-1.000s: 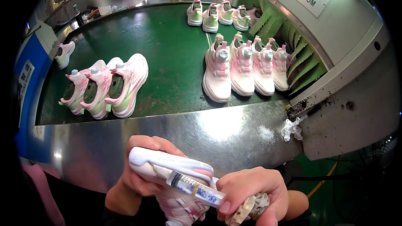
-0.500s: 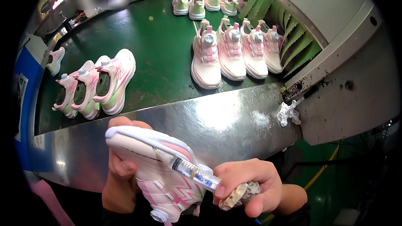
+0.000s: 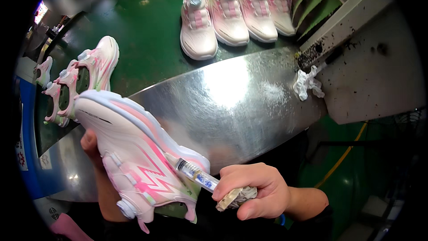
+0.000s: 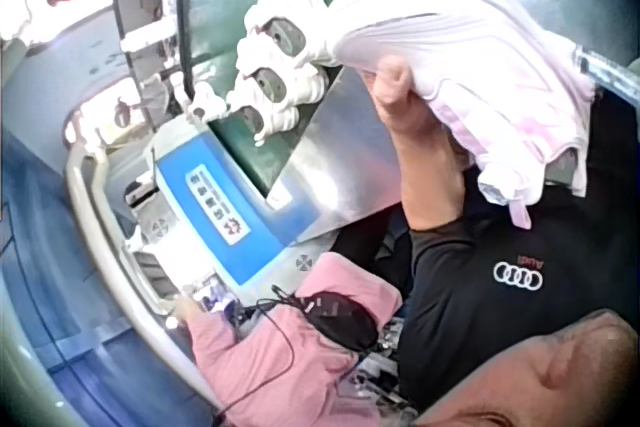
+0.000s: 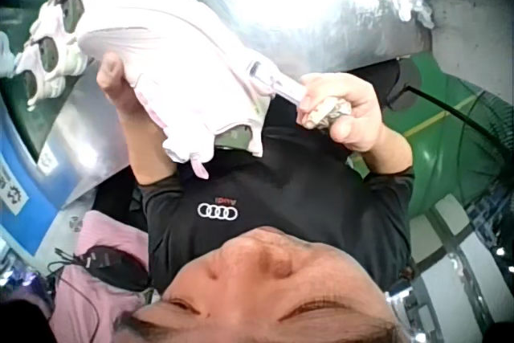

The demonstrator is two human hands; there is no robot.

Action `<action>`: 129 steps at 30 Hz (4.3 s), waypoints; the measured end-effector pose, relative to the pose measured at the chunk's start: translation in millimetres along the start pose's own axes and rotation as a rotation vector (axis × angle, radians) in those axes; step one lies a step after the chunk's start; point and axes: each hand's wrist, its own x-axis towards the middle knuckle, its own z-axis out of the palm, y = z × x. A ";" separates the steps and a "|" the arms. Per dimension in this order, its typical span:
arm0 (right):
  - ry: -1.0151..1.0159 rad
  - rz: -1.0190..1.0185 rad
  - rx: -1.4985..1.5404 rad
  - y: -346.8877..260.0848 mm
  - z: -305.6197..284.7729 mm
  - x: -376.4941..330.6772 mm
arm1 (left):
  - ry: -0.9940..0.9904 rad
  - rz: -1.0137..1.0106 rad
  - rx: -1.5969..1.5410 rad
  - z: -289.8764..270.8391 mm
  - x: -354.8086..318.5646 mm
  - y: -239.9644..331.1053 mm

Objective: The person applies adhesive along the seams of shoes using a syringe dispenser, refills the dispenser from a bottle, wipes it with a cloth, and applies adhesive to more shoes.

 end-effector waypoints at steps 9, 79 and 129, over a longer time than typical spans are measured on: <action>0.029 0.007 -0.127 8.3 -9.7 -34.7 | 0.214 0.099 0.203 -62.8 11.2 -20.3; -0.081 0.080 -0.630 -63.4 42.2 -74.8 | 0.001 -0.784 -0.468 53.8 -137.4 -102.5; -0.022 -0.505 -1.654 -44.5 41.8 -101.9 | -0.125 -0.701 -0.780 96.9 -76.9 -115.2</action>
